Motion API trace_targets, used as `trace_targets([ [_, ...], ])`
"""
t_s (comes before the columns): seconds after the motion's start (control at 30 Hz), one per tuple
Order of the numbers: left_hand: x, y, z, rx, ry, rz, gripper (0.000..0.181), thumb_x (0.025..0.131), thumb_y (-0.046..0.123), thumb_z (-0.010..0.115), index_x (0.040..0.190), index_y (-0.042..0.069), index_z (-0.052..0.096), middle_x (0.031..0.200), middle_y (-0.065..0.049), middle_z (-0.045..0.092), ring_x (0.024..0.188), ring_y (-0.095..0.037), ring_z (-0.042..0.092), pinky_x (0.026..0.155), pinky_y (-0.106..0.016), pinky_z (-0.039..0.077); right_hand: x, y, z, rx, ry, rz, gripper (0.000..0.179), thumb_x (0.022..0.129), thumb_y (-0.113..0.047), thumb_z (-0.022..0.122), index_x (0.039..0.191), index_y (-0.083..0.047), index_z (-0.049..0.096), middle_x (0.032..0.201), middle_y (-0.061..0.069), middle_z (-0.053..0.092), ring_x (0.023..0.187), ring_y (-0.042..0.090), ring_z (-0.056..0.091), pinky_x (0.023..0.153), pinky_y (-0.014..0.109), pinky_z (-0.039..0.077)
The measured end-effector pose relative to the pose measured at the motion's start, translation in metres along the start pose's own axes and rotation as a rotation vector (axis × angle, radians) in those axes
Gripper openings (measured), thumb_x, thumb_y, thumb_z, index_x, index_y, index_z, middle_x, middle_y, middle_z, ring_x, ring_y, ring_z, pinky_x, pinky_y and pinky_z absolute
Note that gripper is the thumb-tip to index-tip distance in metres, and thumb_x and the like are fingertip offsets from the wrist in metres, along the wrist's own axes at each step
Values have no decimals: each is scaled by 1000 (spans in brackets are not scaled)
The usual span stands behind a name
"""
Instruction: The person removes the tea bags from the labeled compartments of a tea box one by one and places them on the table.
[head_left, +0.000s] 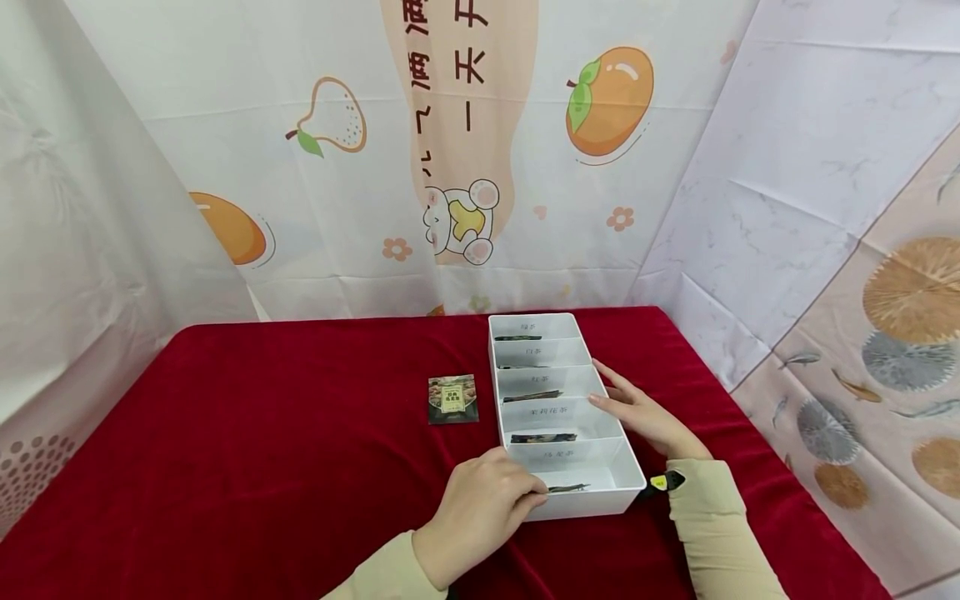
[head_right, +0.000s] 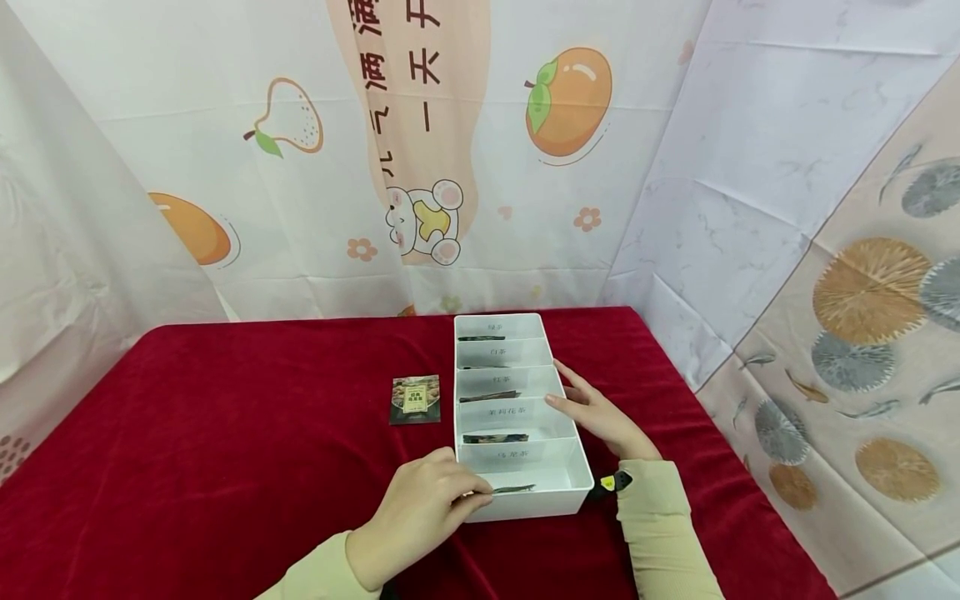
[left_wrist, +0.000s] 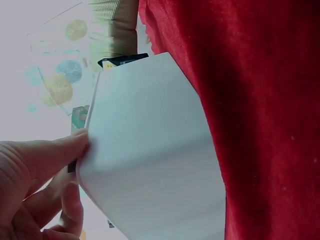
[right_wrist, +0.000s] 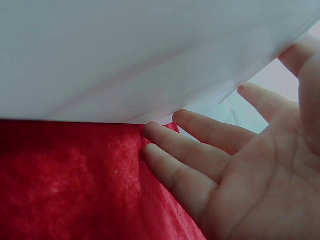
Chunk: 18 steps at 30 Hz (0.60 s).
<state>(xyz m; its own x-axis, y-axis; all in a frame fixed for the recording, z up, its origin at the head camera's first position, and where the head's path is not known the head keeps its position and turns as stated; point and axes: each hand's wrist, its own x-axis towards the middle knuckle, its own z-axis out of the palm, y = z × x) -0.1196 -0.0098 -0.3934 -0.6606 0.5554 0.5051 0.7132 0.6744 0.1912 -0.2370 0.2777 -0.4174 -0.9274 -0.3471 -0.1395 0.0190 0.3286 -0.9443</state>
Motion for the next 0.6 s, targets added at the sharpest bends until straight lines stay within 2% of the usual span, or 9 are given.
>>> trace_targets([
  [0.2, 2, 1, -1, -109, 72, -10, 4, 89, 30, 75, 86, 28, 75, 80, 18, 72, 76, -1, 56, 60, -7, 39, 0, 1, 0, 1, -1, 6, 75, 100, -29, 59, 160, -23, 14, 148, 30, 42, 113, 26, 64, 92, 37, 52],
  [0.37, 4, -1, -2, -221, 145, 18, 2, 90, 22, 74, 91, 23, 73, 83, 15, 72, 71, -2, 51, 60, -5, 36, 0, 0, 0, 3, 0, 6, 76, 100, -29, 59, 161, -22, 13, 149, 30, 40, 113, 27, 63, 92, 37, 51],
  [0.6, 8, -9, -9, -259, 201, 9, 11, 87, 18, 76, 98, 19, 77, 81, 11, 70, 69, -1, 49, 59, -3, 35, 0, 0, 0, -7, 7, 12, 76, 100, -30, 59, 161, -23, 13, 150, 30, 40, 117, 30, 62, 95, 41, 51],
])
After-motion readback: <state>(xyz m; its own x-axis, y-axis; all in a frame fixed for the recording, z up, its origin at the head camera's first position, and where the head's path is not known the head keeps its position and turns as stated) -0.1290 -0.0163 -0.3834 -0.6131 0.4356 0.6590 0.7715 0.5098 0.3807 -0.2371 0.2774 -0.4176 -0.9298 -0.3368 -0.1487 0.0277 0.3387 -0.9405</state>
